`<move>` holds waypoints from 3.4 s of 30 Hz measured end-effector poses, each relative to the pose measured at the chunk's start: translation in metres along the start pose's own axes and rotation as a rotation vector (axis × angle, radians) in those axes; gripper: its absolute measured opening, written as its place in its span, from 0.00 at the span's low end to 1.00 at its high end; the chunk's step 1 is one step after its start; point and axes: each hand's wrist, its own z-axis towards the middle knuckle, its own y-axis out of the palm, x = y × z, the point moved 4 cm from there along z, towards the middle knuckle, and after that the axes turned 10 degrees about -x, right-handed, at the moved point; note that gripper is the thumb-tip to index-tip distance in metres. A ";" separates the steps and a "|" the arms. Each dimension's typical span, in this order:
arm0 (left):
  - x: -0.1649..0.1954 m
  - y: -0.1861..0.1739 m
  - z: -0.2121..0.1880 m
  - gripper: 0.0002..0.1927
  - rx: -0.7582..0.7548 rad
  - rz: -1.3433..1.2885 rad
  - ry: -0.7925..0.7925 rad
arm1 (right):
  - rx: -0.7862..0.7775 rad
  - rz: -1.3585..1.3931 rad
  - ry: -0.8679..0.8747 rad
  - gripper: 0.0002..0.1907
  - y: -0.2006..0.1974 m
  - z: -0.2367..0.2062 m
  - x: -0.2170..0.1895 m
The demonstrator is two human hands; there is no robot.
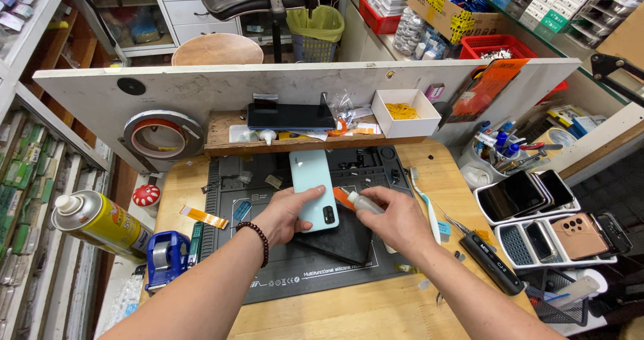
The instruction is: The person applies adhesive to the edges of a light blue smartphone using a small bottle and an orange plastic spreader. They work along the perimeter of the phone, smoothing the adhesive into the seam with the spreader.
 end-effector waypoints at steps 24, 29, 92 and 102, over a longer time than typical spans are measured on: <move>0.005 -0.002 -0.007 0.23 -0.050 -0.016 -0.046 | -0.032 -0.124 -0.023 0.19 0.001 -0.006 -0.028; 0.004 -0.003 -0.006 0.23 -0.055 -0.019 -0.046 | -0.042 -0.145 -0.006 0.19 0.003 -0.004 -0.021; 0.003 0.002 -0.007 0.26 -0.029 0.123 0.014 | -0.305 0.863 0.300 0.08 0.066 0.058 0.036; 0.007 0.008 -0.011 0.25 -0.018 0.205 0.001 | -0.272 0.880 0.228 0.07 0.078 0.057 0.039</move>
